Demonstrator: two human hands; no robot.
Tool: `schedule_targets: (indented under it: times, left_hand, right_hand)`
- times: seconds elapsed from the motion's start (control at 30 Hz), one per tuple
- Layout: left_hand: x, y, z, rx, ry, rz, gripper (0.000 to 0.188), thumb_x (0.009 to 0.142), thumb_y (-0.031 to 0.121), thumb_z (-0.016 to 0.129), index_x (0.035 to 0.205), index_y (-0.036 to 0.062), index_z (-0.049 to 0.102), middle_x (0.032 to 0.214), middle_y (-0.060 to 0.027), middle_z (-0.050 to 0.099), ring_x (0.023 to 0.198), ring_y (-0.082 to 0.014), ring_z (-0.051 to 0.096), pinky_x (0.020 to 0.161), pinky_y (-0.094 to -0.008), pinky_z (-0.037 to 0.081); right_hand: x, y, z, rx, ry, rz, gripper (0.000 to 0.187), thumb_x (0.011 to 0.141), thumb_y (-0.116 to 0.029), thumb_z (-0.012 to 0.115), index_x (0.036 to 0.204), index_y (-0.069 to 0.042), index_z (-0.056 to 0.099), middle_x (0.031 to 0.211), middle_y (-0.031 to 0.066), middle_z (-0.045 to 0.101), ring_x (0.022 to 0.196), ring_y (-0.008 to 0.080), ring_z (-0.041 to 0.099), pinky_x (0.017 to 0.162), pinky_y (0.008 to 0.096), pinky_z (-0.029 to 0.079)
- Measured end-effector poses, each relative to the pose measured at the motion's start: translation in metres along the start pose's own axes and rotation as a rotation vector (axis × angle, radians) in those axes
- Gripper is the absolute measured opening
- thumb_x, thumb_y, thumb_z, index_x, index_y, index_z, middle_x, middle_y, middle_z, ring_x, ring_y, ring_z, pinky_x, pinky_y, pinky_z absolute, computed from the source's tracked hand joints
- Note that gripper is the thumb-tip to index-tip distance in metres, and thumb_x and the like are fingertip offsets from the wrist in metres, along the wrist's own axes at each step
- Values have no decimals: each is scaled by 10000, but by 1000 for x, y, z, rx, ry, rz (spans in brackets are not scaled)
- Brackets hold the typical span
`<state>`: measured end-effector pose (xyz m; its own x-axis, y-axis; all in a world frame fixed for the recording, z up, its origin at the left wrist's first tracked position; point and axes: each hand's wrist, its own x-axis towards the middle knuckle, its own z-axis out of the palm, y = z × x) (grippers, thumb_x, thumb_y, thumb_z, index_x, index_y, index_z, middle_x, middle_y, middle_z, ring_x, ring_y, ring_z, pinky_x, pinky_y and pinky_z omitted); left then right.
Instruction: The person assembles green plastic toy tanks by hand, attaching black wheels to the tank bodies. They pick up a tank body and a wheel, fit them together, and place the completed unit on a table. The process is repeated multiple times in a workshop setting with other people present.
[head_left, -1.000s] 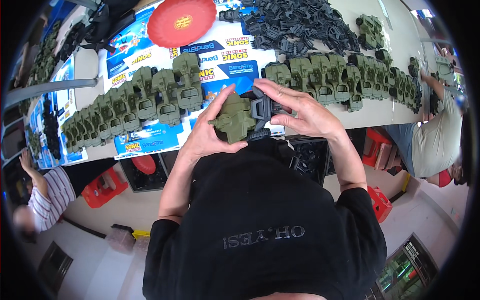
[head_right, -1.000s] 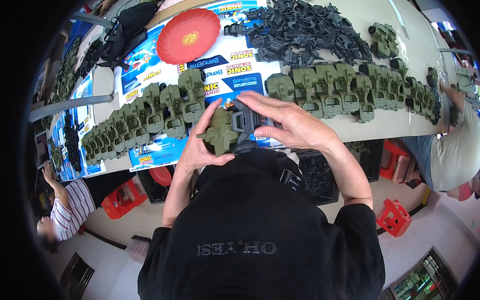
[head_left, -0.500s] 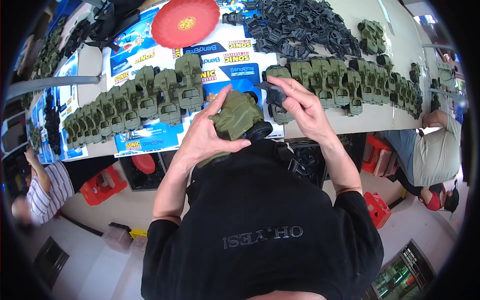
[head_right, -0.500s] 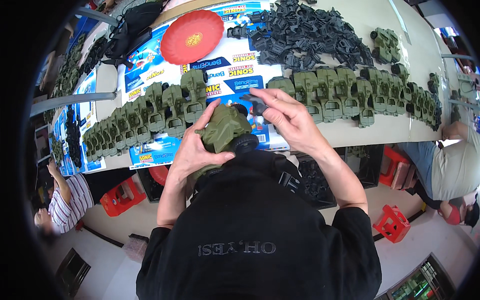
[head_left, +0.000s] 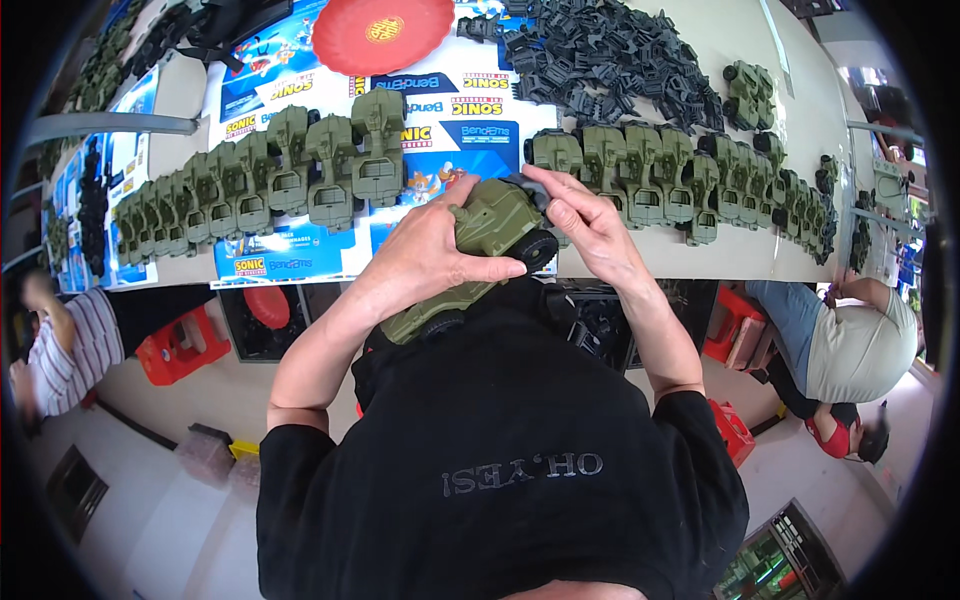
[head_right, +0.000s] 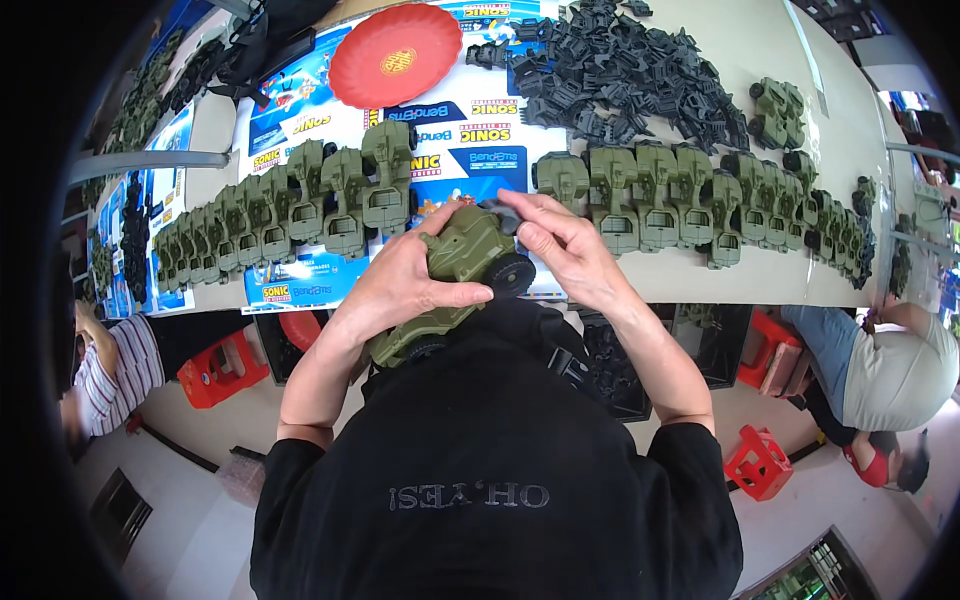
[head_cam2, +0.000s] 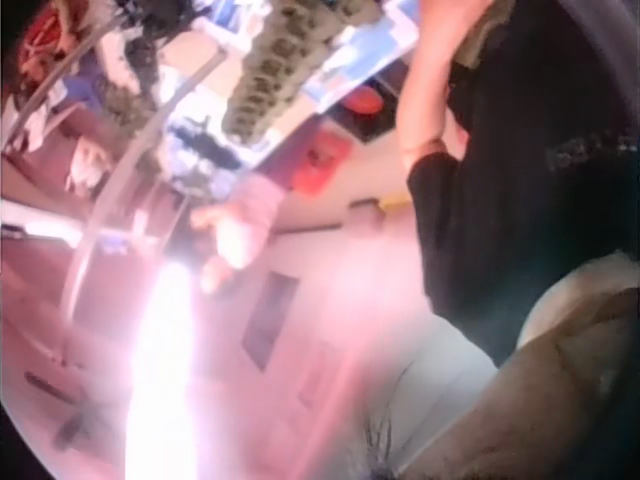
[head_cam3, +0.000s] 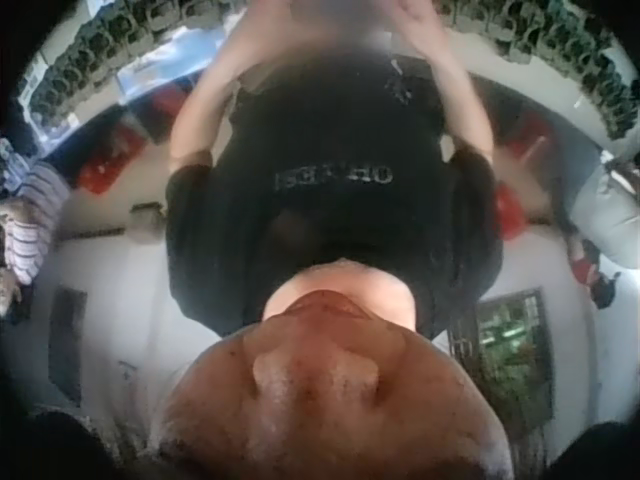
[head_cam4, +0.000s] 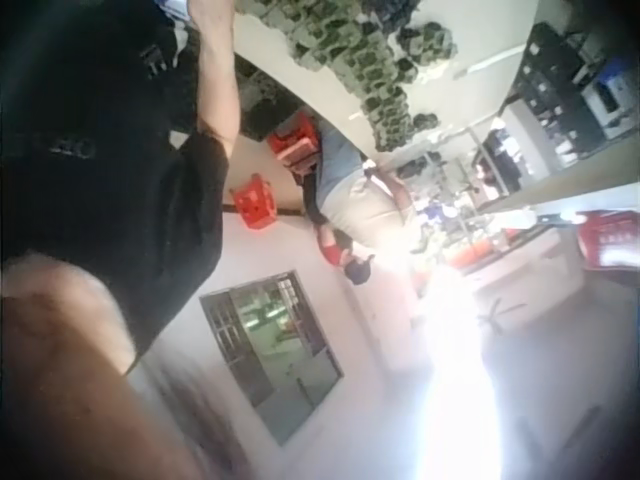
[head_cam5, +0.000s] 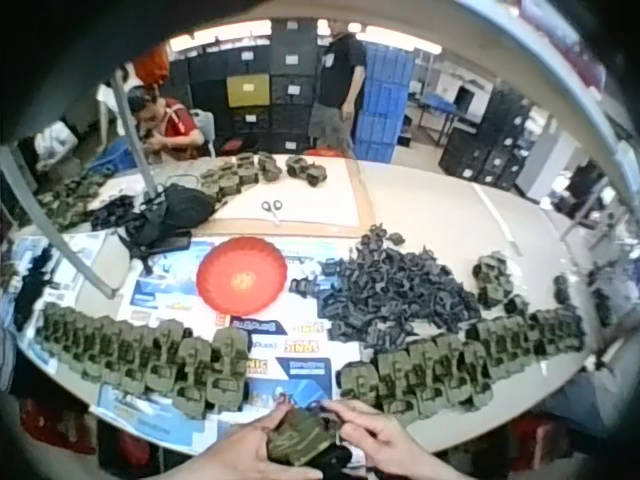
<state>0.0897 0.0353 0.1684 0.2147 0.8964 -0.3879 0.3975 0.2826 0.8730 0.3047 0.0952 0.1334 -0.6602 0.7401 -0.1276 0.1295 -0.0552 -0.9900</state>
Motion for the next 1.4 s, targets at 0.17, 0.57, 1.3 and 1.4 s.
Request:
schedule_targets:
  times: [0.17,0.57,1.3,1.4]
  left_hand:
    - [-4,2,1,-41,18,-18,857,615,465,776,1226,-42,453,1114,-207,578,1056,-305,563,918,-360,414]
    - [-5,-5,6,-25,68,-10,820,607,479,778,1188,-14,476,1031,-185,619,990,-294,596,869,-369,441]
    - [-16,-2,20,170,-49,100,928,570,461,761,1264,-45,410,1077,-221,584,955,-329,598,833,-379,466]
    - [-21,6,25,293,-47,147,937,560,463,775,1270,-24,405,1125,-221,549,918,-350,604,801,-402,488]
  right_hand:
    - [-2,4,2,-27,-4,-22,385,949,-243,490,1256,-13,513,1154,51,532,978,111,479,807,248,413]
    - [-2,15,4,97,35,15,374,940,-228,511,1247,-15,522,1152,60,541,982,112,480,847,243,387]
    - [7,1,10,133,245,247,603,978,-410,359,583,-4,564,640,78,565,595,118,458,611,244,379]
    - [9,-2,23,168,106,264,596,952,-545,261,769,-42,525,761,34,488,690,103,442,643,234,376]
